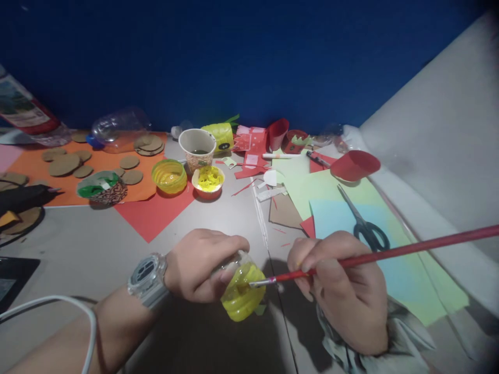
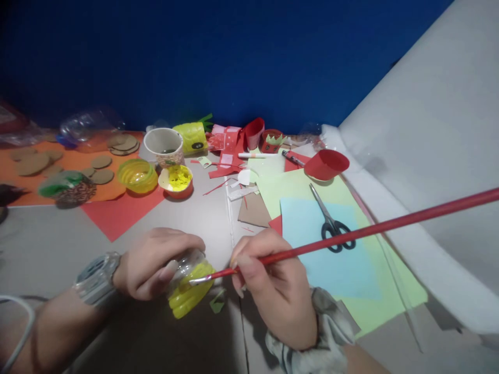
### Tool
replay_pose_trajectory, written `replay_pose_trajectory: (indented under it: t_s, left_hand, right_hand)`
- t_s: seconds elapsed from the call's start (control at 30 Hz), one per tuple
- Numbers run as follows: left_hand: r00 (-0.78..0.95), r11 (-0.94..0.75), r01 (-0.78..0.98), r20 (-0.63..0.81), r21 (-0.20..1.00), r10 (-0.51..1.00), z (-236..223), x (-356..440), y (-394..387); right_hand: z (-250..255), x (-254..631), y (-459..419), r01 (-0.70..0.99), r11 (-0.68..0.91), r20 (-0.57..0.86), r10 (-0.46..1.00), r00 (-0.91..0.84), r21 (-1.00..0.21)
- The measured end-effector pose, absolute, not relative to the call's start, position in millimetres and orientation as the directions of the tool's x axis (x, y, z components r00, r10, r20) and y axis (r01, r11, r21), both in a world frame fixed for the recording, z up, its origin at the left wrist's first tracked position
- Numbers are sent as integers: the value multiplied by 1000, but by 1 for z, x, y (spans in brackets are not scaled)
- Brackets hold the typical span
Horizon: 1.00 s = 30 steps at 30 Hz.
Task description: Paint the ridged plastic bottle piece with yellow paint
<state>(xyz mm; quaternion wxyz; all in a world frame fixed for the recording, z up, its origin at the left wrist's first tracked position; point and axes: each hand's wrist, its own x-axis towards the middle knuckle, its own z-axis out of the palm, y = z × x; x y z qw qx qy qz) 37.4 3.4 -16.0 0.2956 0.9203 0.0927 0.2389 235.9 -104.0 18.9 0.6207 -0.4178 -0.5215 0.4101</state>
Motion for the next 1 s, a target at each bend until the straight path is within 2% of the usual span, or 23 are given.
replay_pose_trajectory:
  t_s: [0.3,0.47,0.6,0.83,1.0]
  left_hand:
    - [865,-805,22,392,593,313,-16,36,4]
    - [855,-816,19,413,577,312,-14,38,4]
    - [852,-825,36,413,564,320,-13,39,4]
    - [835,-824,17,445,566,323,-16,38,3]
    - [818,-838,-18,490,546,301,-17,37,3]
  right_hand:
    - [23,240,-101,-53,267,248,941,230,-962]
    - [20,236,-102,-110,294,279,951,132,-950]
    - [18,234,-105,-75,323,320,946,41,-944]
    - [23,242,-101,-53,257,239,944,227,-965]
    - [22,245,-96,-47,213,192,941,278,-976]
